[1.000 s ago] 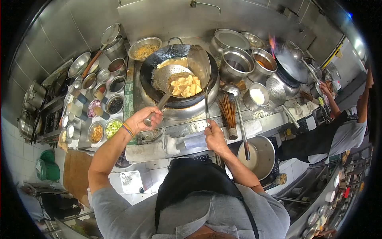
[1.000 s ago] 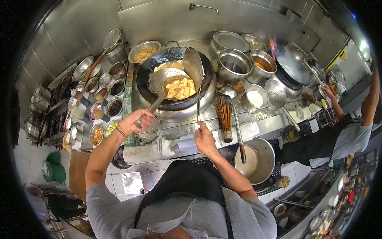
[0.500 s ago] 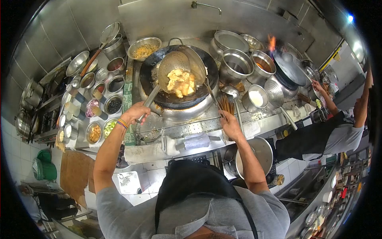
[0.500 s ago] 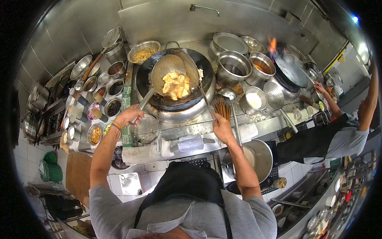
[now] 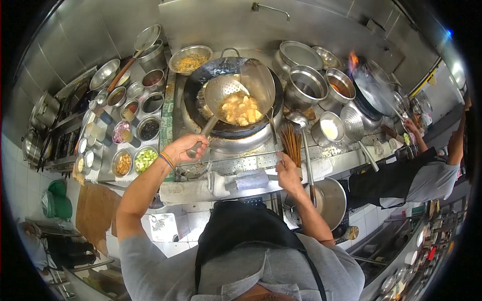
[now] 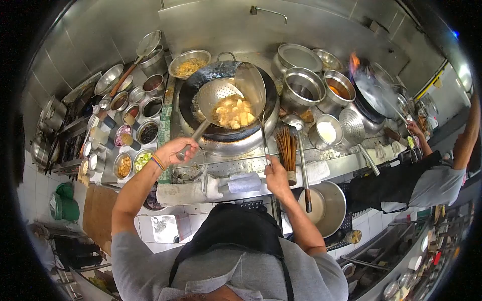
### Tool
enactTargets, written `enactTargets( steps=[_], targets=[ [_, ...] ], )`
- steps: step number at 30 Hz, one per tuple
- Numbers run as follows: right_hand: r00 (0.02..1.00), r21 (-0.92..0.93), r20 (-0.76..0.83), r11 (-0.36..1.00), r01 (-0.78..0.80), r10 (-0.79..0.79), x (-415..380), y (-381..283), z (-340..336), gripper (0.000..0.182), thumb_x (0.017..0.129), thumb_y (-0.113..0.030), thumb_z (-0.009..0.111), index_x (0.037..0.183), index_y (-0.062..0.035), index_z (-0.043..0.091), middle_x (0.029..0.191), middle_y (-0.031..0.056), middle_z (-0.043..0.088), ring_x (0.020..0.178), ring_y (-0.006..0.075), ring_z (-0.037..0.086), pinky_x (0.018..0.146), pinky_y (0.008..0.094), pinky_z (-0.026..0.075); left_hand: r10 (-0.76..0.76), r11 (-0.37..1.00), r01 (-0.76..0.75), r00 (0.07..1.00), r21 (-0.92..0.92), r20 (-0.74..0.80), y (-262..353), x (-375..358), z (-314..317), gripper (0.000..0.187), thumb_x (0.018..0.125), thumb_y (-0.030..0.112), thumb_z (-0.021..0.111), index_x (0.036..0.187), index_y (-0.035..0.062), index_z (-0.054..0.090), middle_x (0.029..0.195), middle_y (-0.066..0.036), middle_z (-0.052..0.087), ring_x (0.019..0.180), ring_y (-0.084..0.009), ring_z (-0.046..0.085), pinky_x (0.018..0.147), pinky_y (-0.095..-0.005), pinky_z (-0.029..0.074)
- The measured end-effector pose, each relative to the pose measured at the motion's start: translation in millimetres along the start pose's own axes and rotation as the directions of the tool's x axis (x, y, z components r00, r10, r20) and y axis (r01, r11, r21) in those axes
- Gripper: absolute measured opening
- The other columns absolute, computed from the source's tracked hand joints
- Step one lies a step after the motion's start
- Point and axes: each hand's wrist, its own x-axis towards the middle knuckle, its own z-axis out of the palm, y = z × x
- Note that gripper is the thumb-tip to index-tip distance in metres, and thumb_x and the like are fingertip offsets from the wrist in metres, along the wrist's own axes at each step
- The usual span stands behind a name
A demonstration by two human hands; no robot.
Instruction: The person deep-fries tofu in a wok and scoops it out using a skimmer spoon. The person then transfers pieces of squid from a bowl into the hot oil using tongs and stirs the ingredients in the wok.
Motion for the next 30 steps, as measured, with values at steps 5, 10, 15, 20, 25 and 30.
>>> enactTargets(
  steps=[5, 10, 15, 20, 25, 30],
  targets=[
    [0.991, 0.022, -0.106, 0.996, 0.09, -0.087, -8.0, 10.7, 47.7, 0.041, 0.094, -0.003, 0.054, 0.135, -0.0003, 0.055, 0.092, 0.0225, 0.068, 0.082, 0.0298, 0.067, 0.079, 0.0395, 0.053, -0.132, 0.941, 0.195, 0.964, -0.276, 0.23, 4.5, 13.9, 7.0, 0.017, 0.092, 0.01, 0.052, 0.077, 0.0076, 0.046, 0.065, 0.002, 0.046, 0.046, -0.0065, 0.047, 0.036, -0.0223, 0.04],
    [0.983, -0.061, -0.134, 0.991, 0.118, -0.125, 0.1, 13.4, 28.3, 0.039, 0.093, -0.003, 0.056, 0.132, 0.0009, 0.057, 0.095, 0.0244, 0.069, 0.084, 0.033, 0.068, 0.08, 0.0405, 0.053, -0.12, 0.932, 0.197, 0.96, -0.306, 0.254, 0.2, 16.0, 10.6, 0.012, 0.091, 0.008, 0.052, 0.08, 0.0056, 0.046, 0.066, 0.001, 0.045, 0.047, -0.0063, 0.047, 0.036, -0.022, 0.04],
    [0.984, 0.047, -0.135, 0.991, 0.127, -0.12, -3.7, 12.0, 17.6, 0.04, 0.093, 0.0, 0.052, 0.133, 0.0019, 0.058, 0.092, 0.0169, 0.067, 0.078, 0.0181, 0.061, 0.076, 0.0325, 0.051, -0.084, 0.897, 0.208, 0.947, -0.389, 0.311, -8.4, 17.9, 7.7, 0.006, 0.09, 0.007, 0.053, 0.087, 0.0035, 0.049, 0.069, 0.0, 0.046, 0.047, -0.0064, 0.045, 0.036, -0.0223, 0.04],
    [0.997, 0.136, -0.08, 0.99, 0.034, -0.024, -14.1, -11.1, 21.8, 0.042, 0.097, -0.003, 0.049, 0.139, 0.0059, 0.051, 0.085, 0.0029, 0.058, 0.077, 0.0103, 0.052, 0.07, 0.0265, 0.045, 0.073, 0.909, 0.064, 0.948, -0.412, 0.308, -28.8, 17.7, 9.5, 0.008, 0.089, 0.006, 0.054, 0.095, 0.0026, 0.051, 0.071, 0.001, 0.046, 0.046, -0.0066, 0.043, 0.035, -0.023, 0.038],
    [0.993, 0.117, -0.095, 0.99, 0.074, -0.063, -21.7, -25.4, 2.6, 0.041, 0.098, -0.003, 0.05, 0.138, 0.0045, 0.053, 0.082, 0.0011, 0.056, 0.074, 0.0093, 0.051, 0.067, 0.0247, 0.044, 0.249, 0.928, -0.133, 0.917, -0.348, 0.313, -53.0, -9.0, 13.1, 0.014, 0.089, 0.009, 0.055, 0.103, 0.0061, 0.053, 0.07, 0.001, 0.046, 0.047, -0.0076, 0.043, 0.034, -0.0238, 0.035],
    [0.988, 0.052, -0.109, 0.992, 0.113, -0.107, -10.2, -27.8, -9.8, 0.04, 0.099, -0.001, 0.052, 0.139, 0.0017, 0.054, 0.088, 0.0029, 0.061, 0.077, 0.0096, 0.054, 0.069, 0.0242, 0.047, 0.287, 0.889, -0.149, 0.918, -0.433, 0.275, -71.2, -18.3, 27.9, 0.015, 0.09, 0.011, 0.056, 0.105, 0.007, 0.054, 0.07, 0.001, 0.048, 0.045, -0.0088, 0.043, 0.033, -0.0256, 0.034]
  ],
)
